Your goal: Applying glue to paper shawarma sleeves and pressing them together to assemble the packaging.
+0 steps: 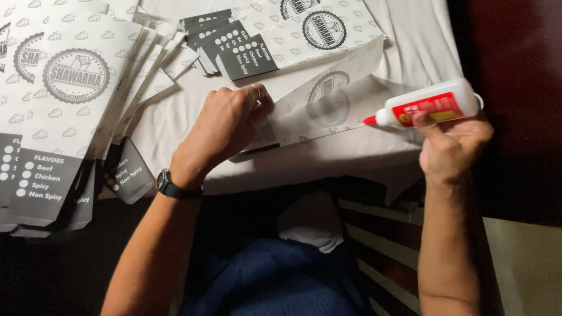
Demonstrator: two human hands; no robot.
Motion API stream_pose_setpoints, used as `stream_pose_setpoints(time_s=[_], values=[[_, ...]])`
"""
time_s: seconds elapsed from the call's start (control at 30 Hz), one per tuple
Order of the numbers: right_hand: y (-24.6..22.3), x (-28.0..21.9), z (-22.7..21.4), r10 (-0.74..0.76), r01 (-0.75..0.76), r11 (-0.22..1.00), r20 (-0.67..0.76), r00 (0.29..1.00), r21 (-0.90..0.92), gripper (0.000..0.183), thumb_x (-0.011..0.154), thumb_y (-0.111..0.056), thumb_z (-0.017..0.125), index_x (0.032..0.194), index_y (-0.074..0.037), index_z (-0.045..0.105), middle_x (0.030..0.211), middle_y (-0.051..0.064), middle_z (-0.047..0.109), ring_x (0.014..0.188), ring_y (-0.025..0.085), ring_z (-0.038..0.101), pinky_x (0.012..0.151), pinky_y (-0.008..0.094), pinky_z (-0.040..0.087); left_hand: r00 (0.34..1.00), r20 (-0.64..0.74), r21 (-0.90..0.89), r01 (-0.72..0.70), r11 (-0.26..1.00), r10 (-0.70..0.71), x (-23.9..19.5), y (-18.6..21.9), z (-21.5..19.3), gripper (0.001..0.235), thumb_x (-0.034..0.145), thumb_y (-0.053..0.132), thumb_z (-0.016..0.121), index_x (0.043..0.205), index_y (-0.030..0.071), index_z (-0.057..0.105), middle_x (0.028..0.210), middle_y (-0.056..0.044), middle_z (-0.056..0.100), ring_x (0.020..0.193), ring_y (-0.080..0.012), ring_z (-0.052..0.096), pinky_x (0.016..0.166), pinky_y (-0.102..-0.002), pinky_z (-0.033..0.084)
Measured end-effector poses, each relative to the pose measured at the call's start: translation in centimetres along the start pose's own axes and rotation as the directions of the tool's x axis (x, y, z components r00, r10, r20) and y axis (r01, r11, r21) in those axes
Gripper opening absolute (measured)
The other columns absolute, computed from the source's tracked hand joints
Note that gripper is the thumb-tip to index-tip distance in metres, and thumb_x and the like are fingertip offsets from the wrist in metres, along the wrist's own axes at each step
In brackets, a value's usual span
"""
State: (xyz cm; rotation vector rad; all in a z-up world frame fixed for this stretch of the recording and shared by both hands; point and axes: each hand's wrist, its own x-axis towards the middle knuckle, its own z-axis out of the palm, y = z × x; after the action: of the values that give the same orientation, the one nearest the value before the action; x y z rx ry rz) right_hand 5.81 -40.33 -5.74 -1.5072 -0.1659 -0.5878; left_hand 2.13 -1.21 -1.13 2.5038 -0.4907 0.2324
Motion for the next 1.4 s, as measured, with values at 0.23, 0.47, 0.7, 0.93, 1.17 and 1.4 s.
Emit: stream_pose_setpoints(time_s=[0.23,0.47,0.7,0.93,1.17,1.4], values=[[4.4,2.2,-6.0,-0.166,0.166,0.986,-0.012,0.986,0.027,0.061,0.09,0.013,0.087,0.104,-0.009,0.032,0.117,0.026,0.054,0.112,0.035,0.061,0.105,0.057,0.061,1.0,-0.018,-0.026,0.0,1.0,-0.001,0.4,-0.7,0.0,0.008,0.095,0.01,0.064,0.087,0.009,0.064,0.056,-0.014,0.056,0.059,-0.052,0.052,0.054,-0.047,0.039],[4.4,-0.9,-1.0,-0.189,0.192,0.981,-0.072,0.979,0.038,0.065,0.078,0.009,0.092,0.1,-0.008,0.033,0.114,0.024,0.053,0.11,0.033,0.06,0.105,0.053,0.058,1.0,-0.021,-0.084,-0.008,0.996,0.006,0.6,-1.1,0.0,0.007,0.093,0.011,0.066,0.085,0.011,0.067,0.065,-0.007,0.068,0.054,-0.0371,0.059,0.054,-0.044,0.04],[-0.6,-7.2,7.9,0.015,0.037,0.967,0.2,0.98,-0.251,0.059,0.062,0.003,0.096,0.112,0.006,0.065,0.094,0.009,0.062,0.091,0.016,0.059,0.086,0.034,0.053,0.967,0.129,-0.154,0.237,0.959,-0.218,2.0,-1.3,0.5,0.011,0.092,0.024,0.068,0.096,0.016,0.075,0.077,-0.015,0.075,0.083,-0.0481,0.073,0.084,-0.057,0.056],[-2.0,-11.3,16.4,0.071,-0.033,0.987,0.246,0.967,-0.156,0.042,0.058,0.002,0.096,0.089,0.002,0.068,0.068,0.007,0.06,0.069,0.008,0.055,0.066,0.025,0.05,0.968,0.128,-0.235,0.241,0.942,-0.215,1.9,-1.2,-0.2,0.014,0.092,0.026,0.069,0.097,0.014,0.075,0.079,-0.017,0.076,0.086,-0.0486,0.073,0.085,-0.058,0.056],[0.5,-6.5,11.8,0.235,-0.236,0.971,-0.042,0.971,-0.033,0.041,0.083,-0.018,0.092,0.108,-0.005,0.061,0.096,0.01,0.067,0.088,0.019,0.067,0.078,0.038,0.059,0.987,0.074,-0.127,0.154,0.98,-0.145,0.1,-0.1,0.6,0.016,0.088,0.025,0.072,0.098,0.014,0.072,0.075,-0.017,0.074,0.081,-0.0471,0.073,0.078,-0.058,0.058],[0.7,4.4,-1.6,0.04,0.066,0.869,0.203,0.978,-0.491,0.05,0.11,-0.009,0.093,0.14,0.004,0.055,0.099,0.017,0.066,0.092,0.019,0.064,0.077,0.035,0.055,0.998,-0.022,0.133,-0.049,0.99,0.052,-3.5,2.7,3.2,0.011,0.085,0.025,0.074,0.091,0.016,0.071,0.096,-0.007,0.069,0.099,-0.0327,0.072,0.075,-0.044,0.06]])
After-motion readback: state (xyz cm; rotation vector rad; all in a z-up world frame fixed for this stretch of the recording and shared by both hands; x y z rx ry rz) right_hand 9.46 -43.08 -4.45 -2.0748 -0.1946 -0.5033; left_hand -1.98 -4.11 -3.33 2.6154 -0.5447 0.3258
